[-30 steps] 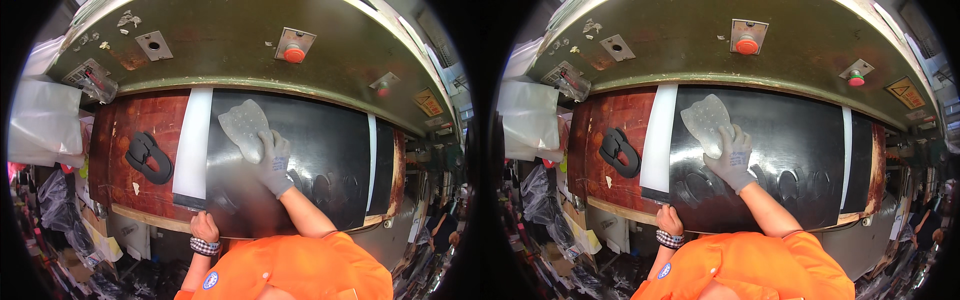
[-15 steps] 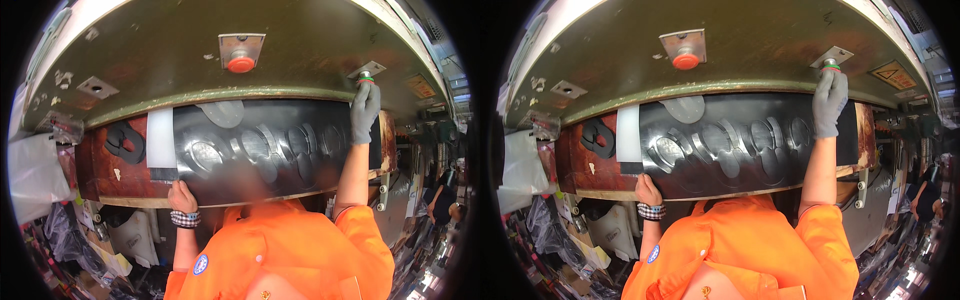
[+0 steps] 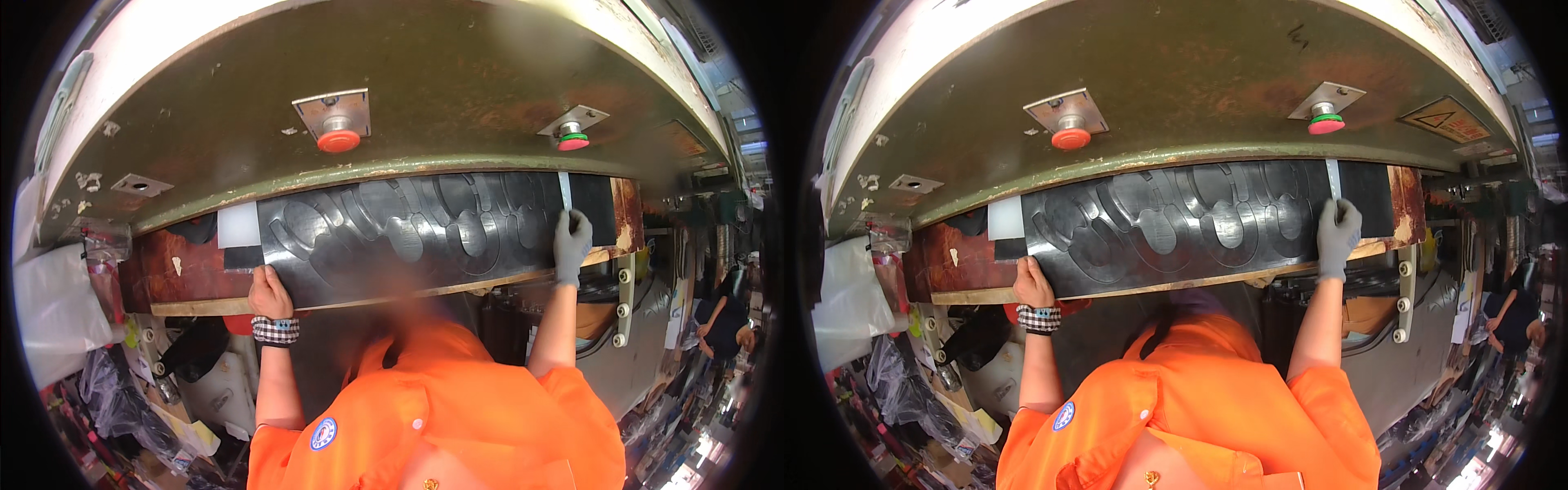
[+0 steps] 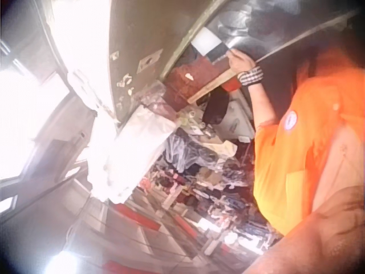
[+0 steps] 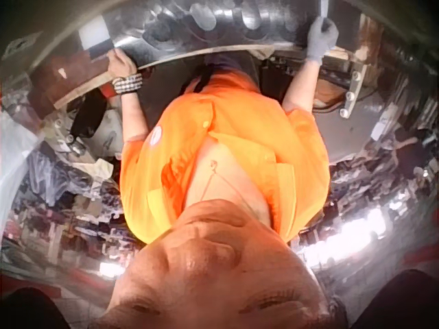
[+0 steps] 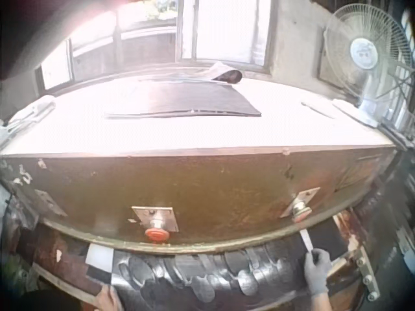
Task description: The person ties a plastic bag and sets it aside, then repeatedly places black rubber shoe insoles onto a machine's conveyor belt. They press the insoles into place and remove them after processing, stacking the finished pieces on the side.
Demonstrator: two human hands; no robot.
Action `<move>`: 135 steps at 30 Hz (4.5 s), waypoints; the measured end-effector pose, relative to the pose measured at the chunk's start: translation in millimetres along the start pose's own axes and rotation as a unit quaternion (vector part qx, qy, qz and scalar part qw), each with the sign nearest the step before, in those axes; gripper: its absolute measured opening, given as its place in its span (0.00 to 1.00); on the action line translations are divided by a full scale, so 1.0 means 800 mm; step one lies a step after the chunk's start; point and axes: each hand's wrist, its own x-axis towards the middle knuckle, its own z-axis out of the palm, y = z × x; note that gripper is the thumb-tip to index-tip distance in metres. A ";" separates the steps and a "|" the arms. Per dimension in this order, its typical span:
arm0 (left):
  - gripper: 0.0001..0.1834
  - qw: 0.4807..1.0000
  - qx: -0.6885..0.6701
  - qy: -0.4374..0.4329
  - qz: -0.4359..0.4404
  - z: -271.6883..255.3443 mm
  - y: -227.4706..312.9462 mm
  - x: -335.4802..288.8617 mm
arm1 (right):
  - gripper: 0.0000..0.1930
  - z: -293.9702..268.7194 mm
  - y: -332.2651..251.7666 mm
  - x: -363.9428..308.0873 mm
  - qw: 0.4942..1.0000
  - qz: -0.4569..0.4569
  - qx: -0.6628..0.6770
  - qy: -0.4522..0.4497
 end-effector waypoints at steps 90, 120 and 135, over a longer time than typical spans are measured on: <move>0.21 0.987 -0.059 -0.073 -0.128 -0.107 -0.027 -0.159 | 0.23 -0.109 -0.022 -0.152 0.974 -0.052 0.110 -0.192; 0.22 0.995 0.043 0.001 -0.093 -0.076 -0.049 -0.156 | 0.28 0.006 -0.121 -0.094 0.948 -0.260 0.161 -0.087; 0.20 0.996 0.021 -0.006 -0.084 -0.016 -0.020 0.029 | 0.10 0.023 -0.109 0.025 0.962 -0.232 0.145 0.016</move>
